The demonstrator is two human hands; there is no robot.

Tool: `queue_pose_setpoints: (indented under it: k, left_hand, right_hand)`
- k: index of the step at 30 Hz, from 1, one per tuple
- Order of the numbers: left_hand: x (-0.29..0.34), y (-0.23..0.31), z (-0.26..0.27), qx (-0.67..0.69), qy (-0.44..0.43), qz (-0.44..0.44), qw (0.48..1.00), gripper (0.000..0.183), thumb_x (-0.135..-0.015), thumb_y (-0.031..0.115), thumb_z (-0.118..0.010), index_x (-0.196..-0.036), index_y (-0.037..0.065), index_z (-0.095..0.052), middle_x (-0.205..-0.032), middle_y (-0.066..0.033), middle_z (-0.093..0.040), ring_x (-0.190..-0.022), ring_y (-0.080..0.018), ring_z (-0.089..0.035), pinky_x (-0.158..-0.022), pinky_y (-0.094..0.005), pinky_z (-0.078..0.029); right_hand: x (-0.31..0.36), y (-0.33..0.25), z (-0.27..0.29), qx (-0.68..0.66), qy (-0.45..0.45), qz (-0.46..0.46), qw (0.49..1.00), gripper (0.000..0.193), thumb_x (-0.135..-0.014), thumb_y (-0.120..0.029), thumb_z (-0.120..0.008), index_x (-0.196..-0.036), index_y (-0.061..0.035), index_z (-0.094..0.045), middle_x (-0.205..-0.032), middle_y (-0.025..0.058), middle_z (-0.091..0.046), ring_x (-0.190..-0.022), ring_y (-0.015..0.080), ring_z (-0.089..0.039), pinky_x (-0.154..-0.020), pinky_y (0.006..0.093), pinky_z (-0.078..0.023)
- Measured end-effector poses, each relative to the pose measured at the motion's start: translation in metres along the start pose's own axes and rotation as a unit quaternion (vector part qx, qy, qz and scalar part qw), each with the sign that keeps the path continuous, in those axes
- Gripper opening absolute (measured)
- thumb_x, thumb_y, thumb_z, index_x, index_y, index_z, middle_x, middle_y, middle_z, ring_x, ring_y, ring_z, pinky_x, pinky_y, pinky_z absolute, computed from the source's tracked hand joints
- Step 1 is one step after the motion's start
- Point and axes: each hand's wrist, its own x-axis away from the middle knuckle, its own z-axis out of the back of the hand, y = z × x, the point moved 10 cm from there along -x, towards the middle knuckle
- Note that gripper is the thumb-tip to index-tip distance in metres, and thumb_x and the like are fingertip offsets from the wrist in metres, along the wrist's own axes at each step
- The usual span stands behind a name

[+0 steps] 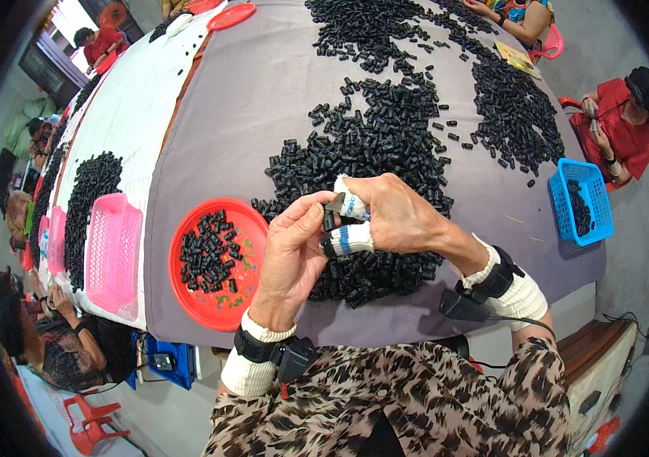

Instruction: The person is sorting small black plastic components by taking them from a large pile and placing them into containers.

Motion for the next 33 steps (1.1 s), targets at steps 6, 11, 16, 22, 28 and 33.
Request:
queue_pose_setpoints:
  k: [6,11,16,22,28,33]
  left_hand:
    - [0.0,-0.001,-0.002,0.003,-0.007,0.001,1.0,0.023,-0.088,0.01,-0.053,-0.107,-0.003,-0.056,-0.096,-0.0102,-0.063,-0.086,-0.0154,-0.061,-0.079,-0.0301,-0.05]
    - [0.001,0.001,-0.001,0.0,-0.014,-0.008,1.0,0.022,-0.088,0.01,-0.054,-0.106,-0.003,-0.056,-0.096,-0.0092,-0.062,-0.085,-0.0145,-0.061,-0.077,-0.0285,-0.051]
    - [0.002,0.0,-0.003,-0.015,-0.023,0.002,1.0,0.022,-0.088,0.01,-0.054,-0.106,-0.003,-0.056,-0.096,-0.008,-0.062,-0.086,-0.0132,-0.06,-0.078,-0.0276,-0.05]
    - [0.002,-0.001,-0.002,-0.027,-0.001,0.002,1.0,0.021,-0.088,0.01,-0.055,-0.105,-0.002,-0.056,-0.095,-0.0073,-0.062,-0.087,-0.0124,-0.059,-0.079,-0.0282,-0.049]
    - [0.002,-0.001,-0.002,-0.011,0.005,-0.017,1.0,0.023,-0.089,0.011,-0.053,-0.108,-0.001,-0.054,-0.092,-0.0071,-0.062,-0.084,-0.0121,-0.059,-0.078,-0.0277,-0.049]
    - [0.002,0.003,-0.004,-0.04,0.015,-0.022,0.999,0.022,-0.083,0.004,-0.057,-0.105,-0.001,-0.056,-0.09,-0.0069,-0.062,-0.081,-0.0121,-0.06,-0.075,-0.0259,-0.05]
  right_hand:
    - [0.0,-0.002,0.001,0.01,0.001,0.016,1.0,0.034,-0.068,-0.028,-0.068,-0.076,0.0008,-0.054,-0.064,0.0136,-0.058,-0.058,0.027,-0.058,-0.055,0.036,-0.045]
    - [-0.001,0.0,-0.003,0.019,-0.018,0.014,1.0,0.036,-0.069,-0.031,-0.068,-0.076,0.0012,-0.053,-0.064,0.0142,-0.057,-0.058,0.028,-0.058,-0.055,0.0363,-0.044]
    - [0.0,-0.002,-0.003,0.001,-0.023,0.036,0.999,0.036,-0.07,-0.031,-0.067,-0.076,0.001,-0.053,-0.064,0.0146,-0.057,-0.058,0.0285,-0.058,-0.055,0.0365,-0.044]
    - [0.001,0.002,-0.006,0.044,-0.026,0.031,0.998,0.035,-0.07,-0.031,-0.067,-0.076,0.0,-0.054,-0.063,0.0132,-0.057,-0.058,0.0272,-0.057,-0.056,0.0363,-0.045]
    - [0.005,0.002,0.006,-0.021,0.031,0.001,0.999,0.032,-0.067,-0.025,-0.071,-0.077,-0.0003,-0.054,-0.063,0.0125,-0.057,-0.055,0.0241,-0.057,-0.054,0.0349,-0.045]
    - [0.005,0.001,0.009,-0.008,0.035,-0.019,0.999,0.033,-0.065,-0.025,-0.072,-0.076,-0.0003,-0.053,-0.062,0.0126,-0.057,-0.055,0.0233,-0.059,-0.053,0.034,-0.045]
